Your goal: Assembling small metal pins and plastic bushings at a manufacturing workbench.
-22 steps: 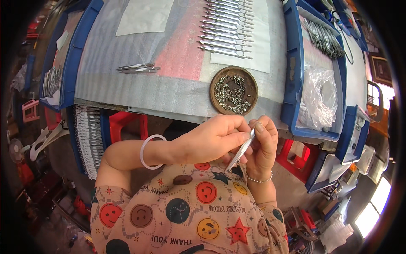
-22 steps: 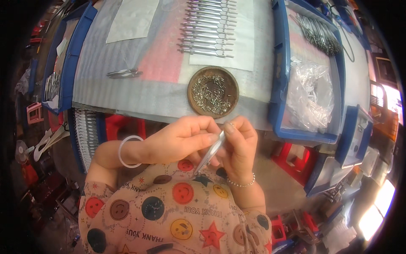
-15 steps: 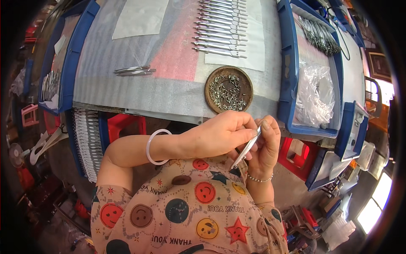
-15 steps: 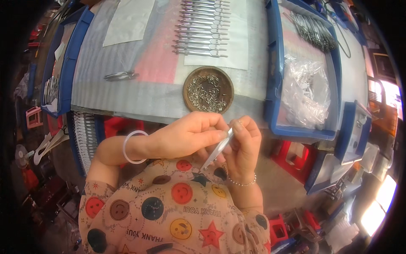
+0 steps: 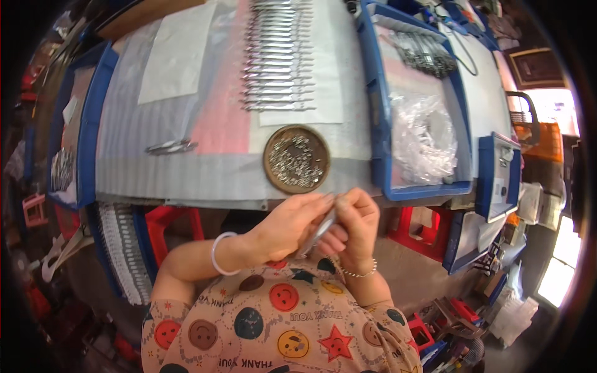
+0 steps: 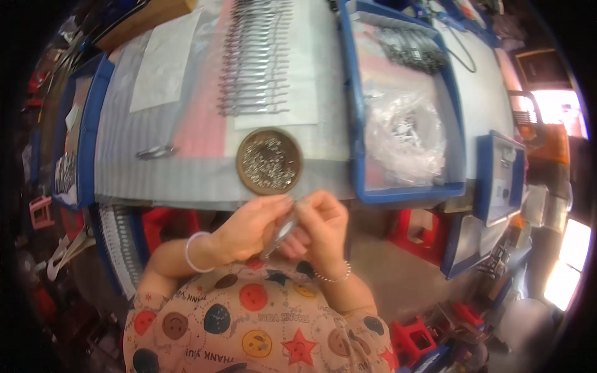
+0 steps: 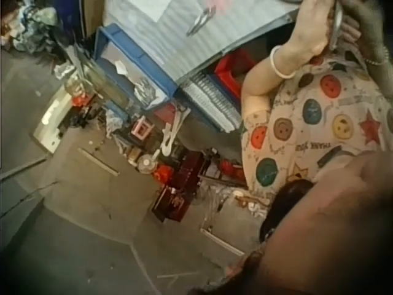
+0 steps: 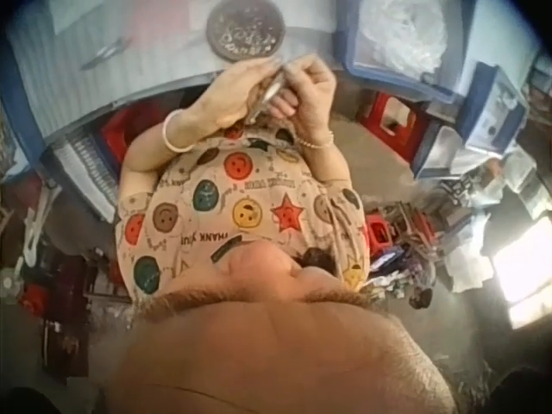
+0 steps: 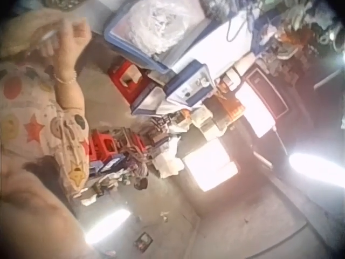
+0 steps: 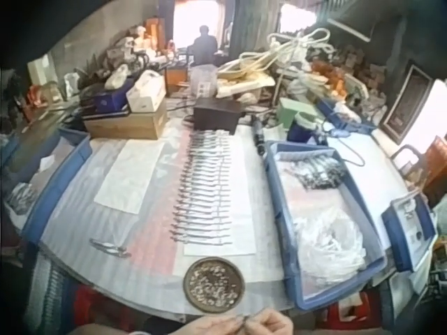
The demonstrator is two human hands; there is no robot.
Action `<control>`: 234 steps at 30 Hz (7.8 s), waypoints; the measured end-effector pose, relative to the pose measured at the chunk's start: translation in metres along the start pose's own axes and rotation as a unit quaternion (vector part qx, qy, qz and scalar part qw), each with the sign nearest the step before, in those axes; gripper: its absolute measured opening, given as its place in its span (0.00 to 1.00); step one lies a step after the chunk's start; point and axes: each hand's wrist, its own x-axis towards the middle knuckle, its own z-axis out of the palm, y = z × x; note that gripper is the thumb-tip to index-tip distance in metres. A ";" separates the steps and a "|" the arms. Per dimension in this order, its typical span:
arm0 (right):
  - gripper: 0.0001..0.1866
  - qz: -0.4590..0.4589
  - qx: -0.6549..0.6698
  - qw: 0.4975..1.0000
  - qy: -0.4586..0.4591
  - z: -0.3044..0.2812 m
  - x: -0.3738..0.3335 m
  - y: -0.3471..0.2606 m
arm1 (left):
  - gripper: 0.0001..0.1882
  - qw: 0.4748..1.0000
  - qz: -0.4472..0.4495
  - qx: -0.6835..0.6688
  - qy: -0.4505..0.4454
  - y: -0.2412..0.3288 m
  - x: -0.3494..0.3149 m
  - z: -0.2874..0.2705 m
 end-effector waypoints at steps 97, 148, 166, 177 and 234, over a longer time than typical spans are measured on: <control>0.12 0.066 0.197 0.950 -0.233 0.005 0.040 0.000 | 0.20 0.984 -0.023 -0.172 -0.040 -0.032 -0.042 -0.022; 0.05 -0.148 -0.392 0.899 -0.128 0.027 0.091 0.008 | 0.18 0.953 0.023 -0.289 -0.086 -0.035 -0.037 -0.050; 0.07 -0.295 -0.770 0.537 -0.176 0.023 0.091 0.011 | 0.17 0.952 0.024 -0.289 -0.094 -0.041 -0.037 -0.051; 0.05 -0.141 -0.551 0.813 -0.125 0.010 0.093 -0.014 | 0.17 0.947 0.005 -0.306 -0.098 -0.041 -0.032 -0.050; 0.13 -0.317 -0.537 0.751 -0.217 0.023 0.005 0.006 | 0.15 0.972 0.068 -0.226 -0.009 -0.038 -0.037 -0.038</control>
